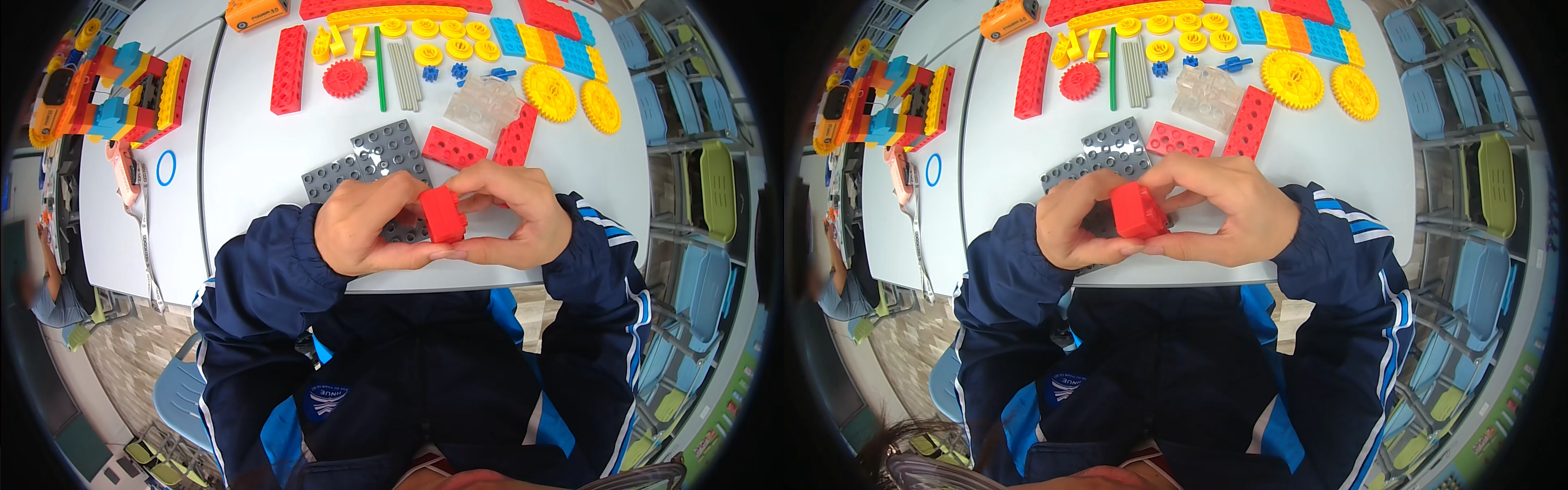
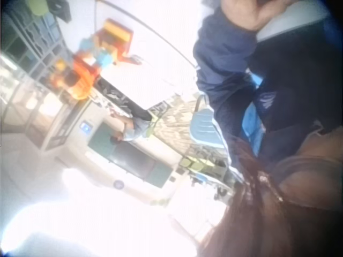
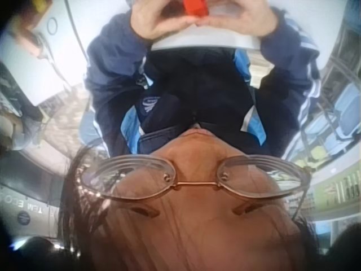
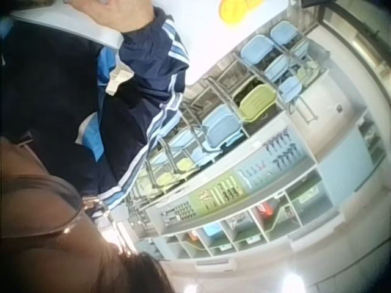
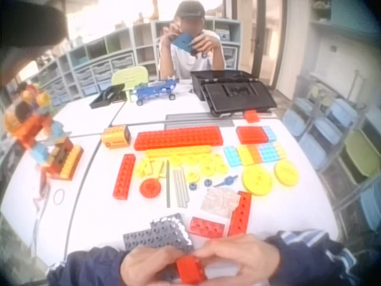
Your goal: The person assembles red and gray building blocks on a white table, inserting a green rod into a red block and then into an orange motor unit. The person handles multiple block pieces and rods, arranging them on the table.
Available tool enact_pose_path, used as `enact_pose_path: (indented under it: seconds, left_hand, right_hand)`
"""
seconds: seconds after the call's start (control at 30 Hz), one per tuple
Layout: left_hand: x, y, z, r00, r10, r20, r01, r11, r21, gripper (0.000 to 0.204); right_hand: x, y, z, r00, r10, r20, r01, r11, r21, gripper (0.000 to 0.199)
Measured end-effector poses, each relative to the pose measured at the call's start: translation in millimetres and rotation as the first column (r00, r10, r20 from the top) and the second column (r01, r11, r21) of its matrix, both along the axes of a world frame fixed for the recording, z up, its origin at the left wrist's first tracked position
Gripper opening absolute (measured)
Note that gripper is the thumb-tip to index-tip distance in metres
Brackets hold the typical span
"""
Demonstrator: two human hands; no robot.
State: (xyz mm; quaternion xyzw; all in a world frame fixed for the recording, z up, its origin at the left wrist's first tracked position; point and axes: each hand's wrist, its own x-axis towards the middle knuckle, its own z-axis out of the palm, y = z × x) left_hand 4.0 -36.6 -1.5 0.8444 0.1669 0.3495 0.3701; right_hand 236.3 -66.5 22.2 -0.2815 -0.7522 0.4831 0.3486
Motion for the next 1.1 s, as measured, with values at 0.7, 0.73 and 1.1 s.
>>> enact_pose_path:
  seconds: [0.7,0.73,1.1]
  left_hand:
    - [8,-2,0,0.988,0.103,-0.111,-0.092,0.991,0.100,0.038]
    - [9,-2,-1,0.988,0.106,-0.109,-0.094,0.989,0.110,0.038]
    - [10,-5,0,0.990,0.111,-0.089,-0.091,0.976,0.200,0.035]
  right_hand:
    - [-9,-9,-11,0.949,-0.287,0.134,0.230,0.915,0.331,0.043]
    - [-12,-9,-12,0.946,-0.305,0.108,0.249,0.900,0.356,0.042]
    - [-18,-11,-9,0.968,-0.245,0.059,0.221,0.937,0.270,0.033]
